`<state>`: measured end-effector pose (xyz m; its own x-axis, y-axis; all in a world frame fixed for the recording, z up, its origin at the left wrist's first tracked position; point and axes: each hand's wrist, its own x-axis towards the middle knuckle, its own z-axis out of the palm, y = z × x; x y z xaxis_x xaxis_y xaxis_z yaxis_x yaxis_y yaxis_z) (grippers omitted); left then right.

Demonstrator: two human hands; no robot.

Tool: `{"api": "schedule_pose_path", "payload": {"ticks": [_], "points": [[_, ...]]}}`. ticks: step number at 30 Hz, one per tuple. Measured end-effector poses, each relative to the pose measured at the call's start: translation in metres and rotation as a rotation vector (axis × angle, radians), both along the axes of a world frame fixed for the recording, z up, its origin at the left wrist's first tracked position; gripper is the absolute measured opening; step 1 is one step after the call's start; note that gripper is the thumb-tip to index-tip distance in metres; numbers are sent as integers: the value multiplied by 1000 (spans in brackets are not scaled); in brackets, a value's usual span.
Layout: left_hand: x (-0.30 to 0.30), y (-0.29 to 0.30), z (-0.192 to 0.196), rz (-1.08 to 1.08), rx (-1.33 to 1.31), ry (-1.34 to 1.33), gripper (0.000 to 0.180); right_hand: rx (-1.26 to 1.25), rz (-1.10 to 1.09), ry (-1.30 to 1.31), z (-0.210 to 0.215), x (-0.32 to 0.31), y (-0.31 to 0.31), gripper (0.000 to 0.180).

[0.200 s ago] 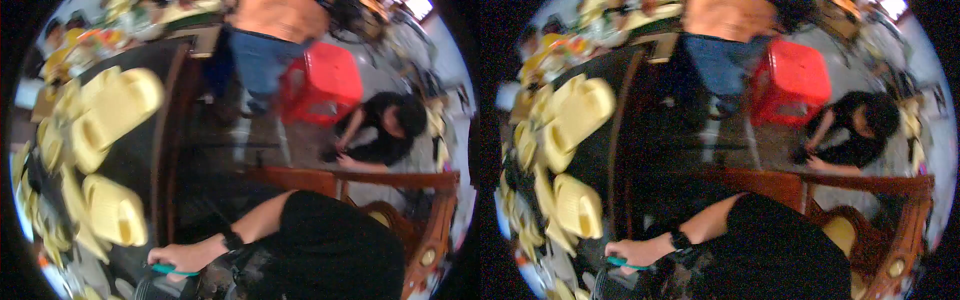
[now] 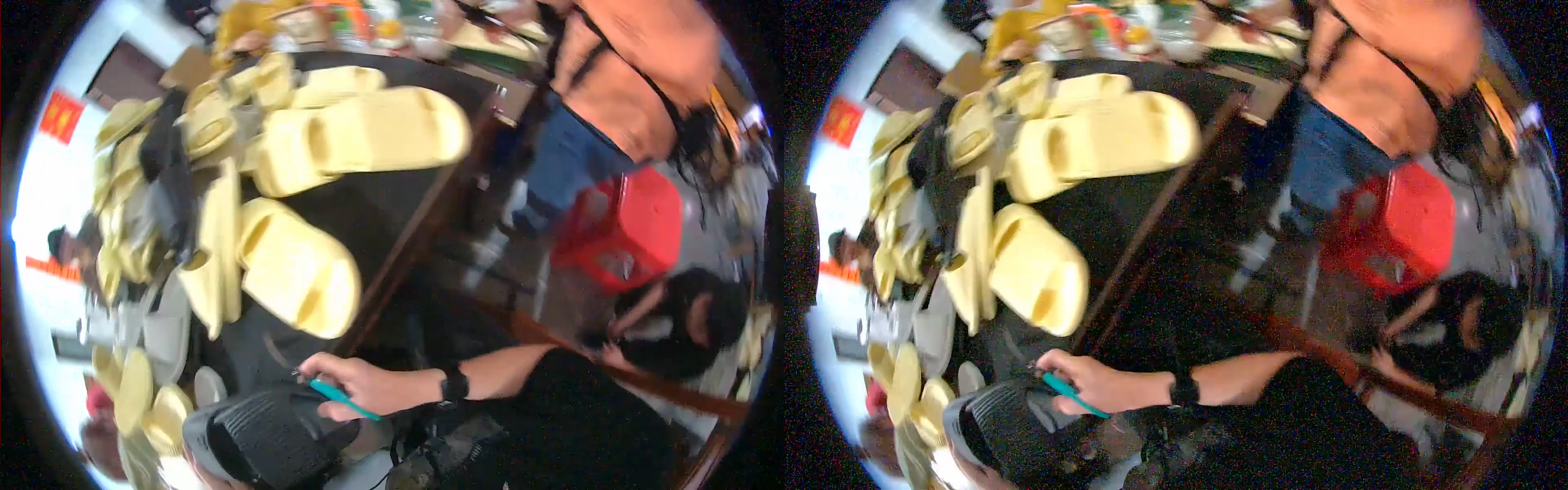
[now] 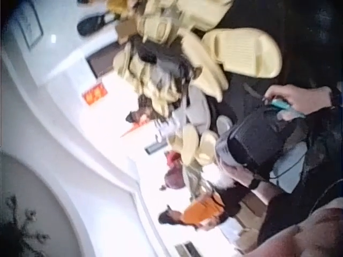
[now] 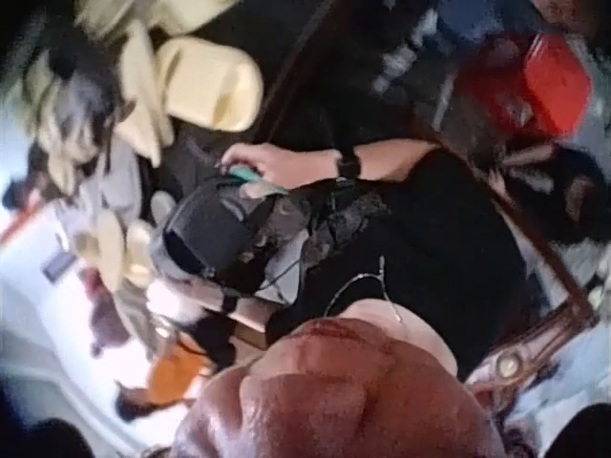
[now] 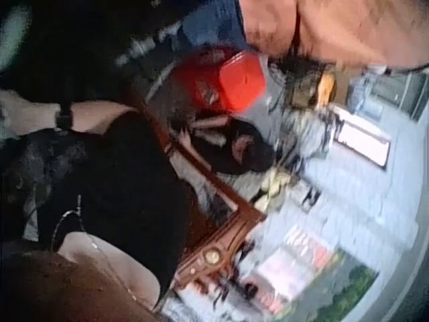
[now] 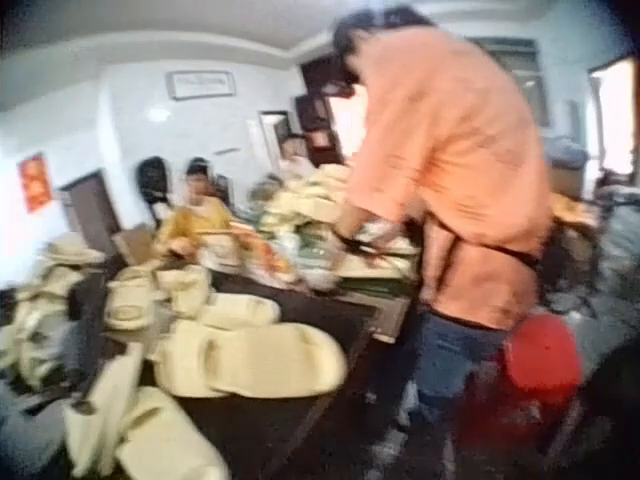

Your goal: Trimming excess material from finished sandals using scissors.

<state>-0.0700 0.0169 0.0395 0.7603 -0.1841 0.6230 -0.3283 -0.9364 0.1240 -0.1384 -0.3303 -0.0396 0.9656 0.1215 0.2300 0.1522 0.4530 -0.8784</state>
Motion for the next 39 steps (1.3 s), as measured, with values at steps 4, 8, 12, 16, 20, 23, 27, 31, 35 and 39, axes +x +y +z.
{"api": "schedule_pose_path", "payload": {"ticks": [4, 8, 12, 16, 20, 23, 27, 31, 35, 39], "points": [[1, 18, 16, -381, -282, 124, 48, -13, -67, 90, 14, -19, 14, 47], [20, -18, 23, -172, -1263, 224, 49, 18, -79, 187, 11, -8, 22, 46], [14, -37, 15, -590, -1570, 391, 66, 13, -273, 130, 31, -2, 25, 44], [-6, -87, 0, -645, -1301, 606, 77, 1, -323, 183, 37, 3, 26, 46], [1, -127, 7, -671, -1521, 755, 74, -37, -382, 140, 25, 9, 32, 45], [13, -134, 12, -806, -1508, 751, 76, -93, -390, 113, 26, 13, 30, 45], [28, -151, 5, -824, -1347, 778, 103, 25, -327, 188, 45, 10, 16, 47], [28, -185, 16, -951, -1093, 787, 129, 78, -350, 159, 31, 13, 13, 48], [36, -227, 46, -870, -1249, 852, 116, 256, -281, 157, 31, 15, 3, 51], [79, -249, 60, -925, -1250, 886, 103, 307, -254, 158, 28, 10, 1, 44]]}}
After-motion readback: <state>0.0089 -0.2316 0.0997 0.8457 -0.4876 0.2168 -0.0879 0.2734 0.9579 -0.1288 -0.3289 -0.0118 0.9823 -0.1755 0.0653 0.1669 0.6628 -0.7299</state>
